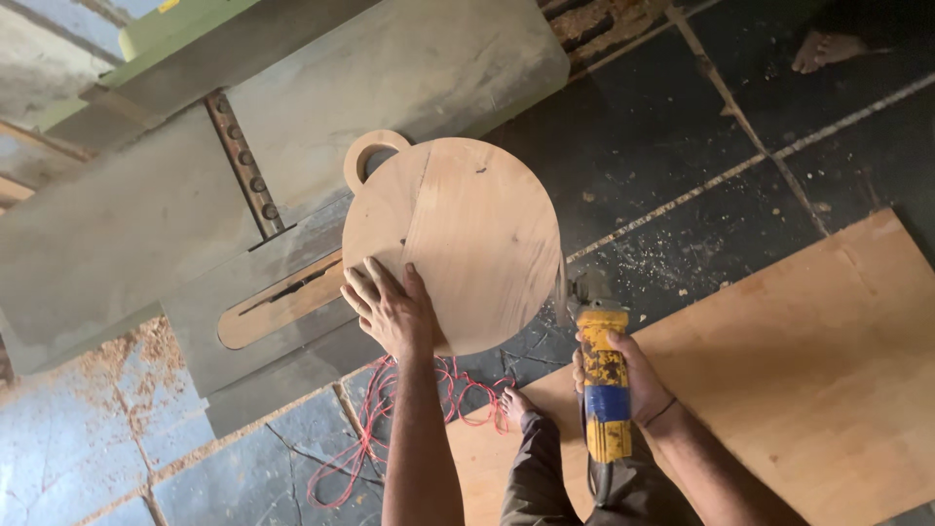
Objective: The person sands a circular wooden board and a wooden block using an angle grinder. They move the grinder along the edges and over the flat surfaces of the board while it rests on the floor, and then sand the sides of the smaller block.
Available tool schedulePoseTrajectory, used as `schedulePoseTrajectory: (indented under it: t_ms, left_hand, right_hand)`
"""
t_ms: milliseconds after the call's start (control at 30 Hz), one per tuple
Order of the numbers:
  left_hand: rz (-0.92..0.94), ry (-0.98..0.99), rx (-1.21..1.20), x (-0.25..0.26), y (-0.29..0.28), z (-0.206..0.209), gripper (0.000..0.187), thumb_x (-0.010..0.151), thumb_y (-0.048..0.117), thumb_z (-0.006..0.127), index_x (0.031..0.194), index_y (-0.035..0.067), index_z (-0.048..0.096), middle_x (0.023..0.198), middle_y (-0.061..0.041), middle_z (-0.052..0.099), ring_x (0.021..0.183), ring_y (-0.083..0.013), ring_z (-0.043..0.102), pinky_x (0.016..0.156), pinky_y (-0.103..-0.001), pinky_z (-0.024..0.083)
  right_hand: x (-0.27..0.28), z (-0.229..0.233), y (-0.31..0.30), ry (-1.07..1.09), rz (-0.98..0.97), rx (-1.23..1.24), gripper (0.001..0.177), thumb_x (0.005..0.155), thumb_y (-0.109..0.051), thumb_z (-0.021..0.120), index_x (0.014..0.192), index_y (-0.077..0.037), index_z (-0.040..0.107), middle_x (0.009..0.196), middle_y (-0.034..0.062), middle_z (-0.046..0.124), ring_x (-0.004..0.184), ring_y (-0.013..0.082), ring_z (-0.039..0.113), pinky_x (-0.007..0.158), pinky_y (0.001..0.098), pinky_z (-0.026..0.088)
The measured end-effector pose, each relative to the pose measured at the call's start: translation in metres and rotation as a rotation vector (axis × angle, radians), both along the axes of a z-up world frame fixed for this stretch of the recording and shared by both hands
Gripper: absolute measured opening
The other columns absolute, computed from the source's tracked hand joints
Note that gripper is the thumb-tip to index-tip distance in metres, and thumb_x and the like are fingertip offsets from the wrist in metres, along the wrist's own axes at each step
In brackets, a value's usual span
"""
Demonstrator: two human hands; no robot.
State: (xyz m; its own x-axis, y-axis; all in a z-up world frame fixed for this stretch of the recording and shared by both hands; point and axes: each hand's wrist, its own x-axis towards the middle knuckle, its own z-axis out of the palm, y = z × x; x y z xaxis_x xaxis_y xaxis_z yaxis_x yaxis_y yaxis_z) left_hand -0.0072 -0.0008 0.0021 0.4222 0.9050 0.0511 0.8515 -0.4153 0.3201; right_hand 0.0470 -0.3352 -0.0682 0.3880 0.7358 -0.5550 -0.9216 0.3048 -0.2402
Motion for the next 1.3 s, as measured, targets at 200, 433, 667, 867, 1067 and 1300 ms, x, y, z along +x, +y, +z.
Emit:
schedulePoseTrajectory:
  t_ms: [200,433,667,867,1067,1300]
  left_hand:
    - [0.005,-0.013,-0.044,-0.005,0.001,-0.003,0.075,0.099,0.058,0.050,0.159,0.014,0.035,0.168,-0.018,0.022,0.154,-0.0399,0.016,0.112,-0.061,0.033]
    - [-0.046,-0.109,0.037,-0.025,0.015,-0.043,0.072,0.098,0.052,0.060,0.154,0.011,0.041,0.166,-0.022,0.029,0.153,-0.0416,0.020,0.114,-0.059,0.031]
    - [0.498,-0.866,-0.467,-0.088,-0.029,-0.057,0.084,0.098,0.051,0.073,0.145,-0.010,0.037,0.138,-0.031,0.045,0.124,-0.0417,0.054,0.101,-0.057,0.045]
    - [0.710,-1.006,-1.221,-0.066,-0.033,-0.042,0.081,0.091,0.066,0.052,0.146,0.007,0.049,0.140,-0.015,0.058,0.118,-0.0311,0.060,0.091,-0.047,0.051]
    - [0.730,-1.414,-0.971,-0.046,-0.058,-0.054,0.078,0.094,0.058,0.055,0.145,0.000,0.044,0.147,-0.017,0.053,0.130,-0.0342,0.058,0.103,-0.052,0.055]
    - [0.942,-1.570,-0.764,-0.026,-0.109,-0.076,0.081,0.099,0.060,0.050,0.151,0.000,0.035,0.156,-0.017,0.043,0.140,-0.0359,0.048,0.114,-0.052,0.046]
  right_hand:
    - [-0.049,-0.001,0.014,-0.033,-0.087,-0.007,0.056,0.090,-0.048,0.065,0.121,-0.004,0.057,0.088,0.0154,0.069,0.073,0.0275,0.071,0.066,0.0429,0.060]
    - [-0.104,0.015,0.026,-0.009,-0.126,0.065,0.053,0.087,-0.047,0.065,0.118,-0.004,0.057,0.087,0.0165,0.068,0.075,0.0284,0.071,0.070,0.0438,0.061]
    - [-0.099,-0.004,-0.028,0.084,-0.071,0.017,0.046,0.090,-0.043,0.061,0.118,-0.006,0.057,0.090,0.0150,0.069,0.074,0.0260,0.069,0.069,0.0418,0.060]
    - [-0.061,-0.024,-0.074,0.045,-0.020,-0.087,0.048,0.091,-0.045,0.059,0.117,-0.004,0.057,0.090,0.0153,0.069,0.073,0.0253,0.071,0.066,0.0417,0.061]
    - [-0.029,-0.020,-0.095,-0.008,0.036,-0.173,0.048,0.091,-0.044,0.058,0.119,-0.006,0.057,0.089,0.0151,0.069,0.071,0.0248,0.071,0.064,0.0414,0.062]
    - [0.025,-0.019,-0.091,0.099,0.129,-0.150,0.049,0.090,-0.041,0.061,0.118,-0.002,0.055,0.091,0.0152,0.070,0.074,0.0243,0.072,0.066,0.0411,0.063]
